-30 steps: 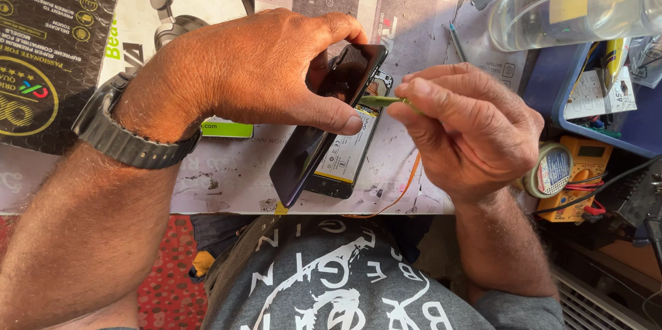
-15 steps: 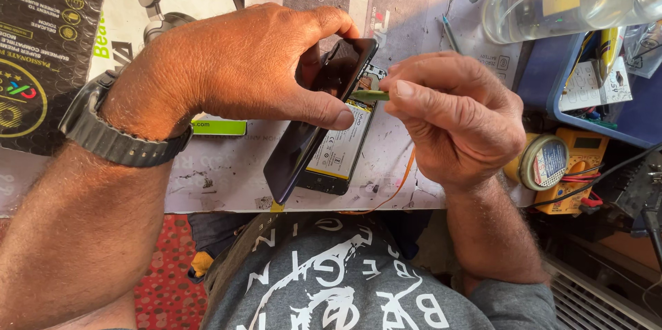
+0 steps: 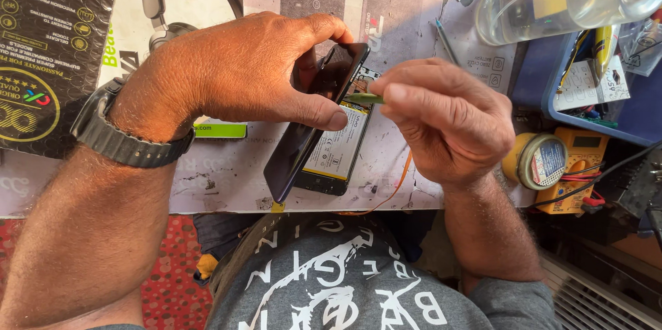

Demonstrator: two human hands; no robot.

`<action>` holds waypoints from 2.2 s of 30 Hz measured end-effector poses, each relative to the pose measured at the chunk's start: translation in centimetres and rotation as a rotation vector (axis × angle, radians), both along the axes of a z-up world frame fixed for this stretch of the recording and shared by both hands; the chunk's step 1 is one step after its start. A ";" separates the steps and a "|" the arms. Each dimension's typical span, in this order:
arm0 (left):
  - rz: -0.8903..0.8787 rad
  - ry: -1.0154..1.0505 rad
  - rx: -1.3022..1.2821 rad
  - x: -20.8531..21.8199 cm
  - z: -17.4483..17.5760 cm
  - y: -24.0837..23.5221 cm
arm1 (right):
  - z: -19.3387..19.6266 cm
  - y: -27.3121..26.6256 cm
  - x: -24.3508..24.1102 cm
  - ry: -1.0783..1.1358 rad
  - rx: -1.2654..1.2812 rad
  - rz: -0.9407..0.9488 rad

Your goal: The person disassembles a smartphone by prying open the back cover and removing internal components. They use a green prying tool to separate the display assembly from the chassis and disconnect internal connectors.

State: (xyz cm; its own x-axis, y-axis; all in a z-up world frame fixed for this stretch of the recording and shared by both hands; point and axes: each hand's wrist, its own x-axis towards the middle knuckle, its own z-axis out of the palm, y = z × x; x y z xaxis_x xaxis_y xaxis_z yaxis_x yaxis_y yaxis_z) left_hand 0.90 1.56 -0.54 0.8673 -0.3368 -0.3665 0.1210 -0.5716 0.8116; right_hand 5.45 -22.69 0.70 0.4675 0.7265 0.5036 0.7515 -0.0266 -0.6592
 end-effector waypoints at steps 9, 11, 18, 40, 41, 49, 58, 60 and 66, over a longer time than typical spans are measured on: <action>-0.005 -0.063 -0.016 -0.1 0.0 0.0 | 0.2 0.2 -0.2 -0.013 0.028 0.031; 0.013 -0.033 0.002 -0.2 0.0 -0.1 | 0.3 0.3 -0.2 0.007 0.008 0.037; 0.004 -0.034 -0.020 -0.2 0.1 0.0 | 0.5 0.5 -0.3 0.037 0.003 0.043; -0.005 -0.008 0.015 -0.3 0.5 -0.2 | 0.5 -0.4 -0.6 -0.004 -0.002 0.015; -0.004 0.008 0.030 -0.2 0.5 -0.2 | 0.6 -0.4 -0.7 0.001 -0.018 0.016; 0.002 0.015 0.011 -0.3 0.5 -0.4 | 1.1 -0.5 -1.4 -0.025 -0.027 -0.022; 0.005 0.016 0.017 -0.3 0.4 -0.4 | 0.1 -1.1 -1.2 -0.007 -0.019 0.002; 0.001 0.012 0.019 -0.4 0.3 -0.4 | 0.1 -1.0 -1.3 0.013 0.012 0.008; -0.012 0.005 0.027 -0.4 0.4 -0.3 | 0.3 -0.5 -1.4 -0.028 0.027 0.012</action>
